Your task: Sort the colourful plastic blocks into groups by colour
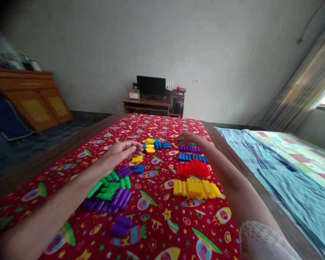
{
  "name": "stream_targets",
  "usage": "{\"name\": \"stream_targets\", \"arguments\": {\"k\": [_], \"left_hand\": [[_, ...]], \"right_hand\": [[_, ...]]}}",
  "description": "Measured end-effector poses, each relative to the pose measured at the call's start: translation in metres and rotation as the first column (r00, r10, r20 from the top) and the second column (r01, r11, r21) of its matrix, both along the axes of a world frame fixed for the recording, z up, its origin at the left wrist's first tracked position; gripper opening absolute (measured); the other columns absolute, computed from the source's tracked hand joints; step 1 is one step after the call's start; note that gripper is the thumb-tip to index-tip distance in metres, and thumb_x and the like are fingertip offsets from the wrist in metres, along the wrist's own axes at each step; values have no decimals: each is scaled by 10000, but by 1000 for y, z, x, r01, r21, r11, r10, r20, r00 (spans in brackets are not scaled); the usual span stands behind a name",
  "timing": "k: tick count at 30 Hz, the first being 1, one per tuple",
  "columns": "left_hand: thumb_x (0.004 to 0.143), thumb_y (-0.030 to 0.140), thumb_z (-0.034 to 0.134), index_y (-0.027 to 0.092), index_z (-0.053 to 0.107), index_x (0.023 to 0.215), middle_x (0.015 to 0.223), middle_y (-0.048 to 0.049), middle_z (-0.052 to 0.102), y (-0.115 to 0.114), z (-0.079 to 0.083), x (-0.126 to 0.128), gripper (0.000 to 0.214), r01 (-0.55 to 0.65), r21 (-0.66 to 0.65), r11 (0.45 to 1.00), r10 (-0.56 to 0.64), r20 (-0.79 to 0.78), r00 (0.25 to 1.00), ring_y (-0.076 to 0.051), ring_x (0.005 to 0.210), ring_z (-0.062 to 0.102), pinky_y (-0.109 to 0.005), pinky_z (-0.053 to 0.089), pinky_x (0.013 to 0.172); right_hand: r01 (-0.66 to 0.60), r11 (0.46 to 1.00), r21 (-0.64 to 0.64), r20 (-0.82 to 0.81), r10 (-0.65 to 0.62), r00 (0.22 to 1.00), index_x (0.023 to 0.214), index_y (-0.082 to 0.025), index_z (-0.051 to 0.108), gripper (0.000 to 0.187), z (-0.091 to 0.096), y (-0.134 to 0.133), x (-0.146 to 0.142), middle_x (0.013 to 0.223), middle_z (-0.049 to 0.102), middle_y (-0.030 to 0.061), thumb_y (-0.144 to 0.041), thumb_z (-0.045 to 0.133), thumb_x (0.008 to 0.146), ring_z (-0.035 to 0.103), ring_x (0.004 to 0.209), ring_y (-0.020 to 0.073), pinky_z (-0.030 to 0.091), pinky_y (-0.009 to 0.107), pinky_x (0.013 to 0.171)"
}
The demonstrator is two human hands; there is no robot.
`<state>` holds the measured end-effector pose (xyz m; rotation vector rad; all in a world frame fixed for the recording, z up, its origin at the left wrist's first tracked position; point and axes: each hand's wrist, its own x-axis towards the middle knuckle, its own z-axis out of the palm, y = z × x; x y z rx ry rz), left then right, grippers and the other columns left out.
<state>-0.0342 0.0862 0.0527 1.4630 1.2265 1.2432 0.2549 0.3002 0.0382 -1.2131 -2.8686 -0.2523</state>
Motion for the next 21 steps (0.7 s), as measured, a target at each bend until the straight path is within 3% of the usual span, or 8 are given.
{"name": "stream_targets", "arguments": {"k": [5, 14, 17, 21], "left_hand": [[736, 391, 689, 149, 690, 857, 822, -59, 732, 1, 1, -2, 271, 10, 11, 1000, -9, -22, 1000, -190, 775, 688, -347, 559, 764], [730, 383, 651, 153, 676, 826, 789, -44, 719, 6, -3, -2, 251, 25, 26, 999, -23, -55, 998, -174, 743, 675, -328, 549, 756], [734, 375, 649, 150, 672, 814, 786, -44, 713, 8, -4, -7, 240, 7, 25, 1000, -6, -43, 999, -176, 747, 677, -345, 552, 779], [743, 361, 650, 143, 667, 801, 797, -51, 708, 11, -7, -14, 227, -34, 22, 999, 35, -29, 999, -176, 757, 680, -364, 556, 801]], "right_hand": [[20, 998, -62, 54, -17, 998, 1007, -169, 758, 265, 3, -4, -1, 896, 751, 53, -211, 679, 758, 636, 761, 176, 423, 222, 649], [19, 999, -47, 43, -17, 999, 1019, -132, 744, 261, 10, -17, -5, 942, 749, 90, -199, 634, 792, 623, 742, 171, 419, 227, 630], [2, 1000, -5, 25, -2, 1000, 999, -114, 740, 242, 16, -17, -21, 965, 740, 125, -205, 574, 849, 627, 761, 190, 439, 259, 658], [-75, 997, 12, 23, 74, 997, 948, -140, 741, 247, 18, -15, -69, 946, 734, 89, -146, 505, 874, 630, 822, 184, 443, 267, 734]]}}
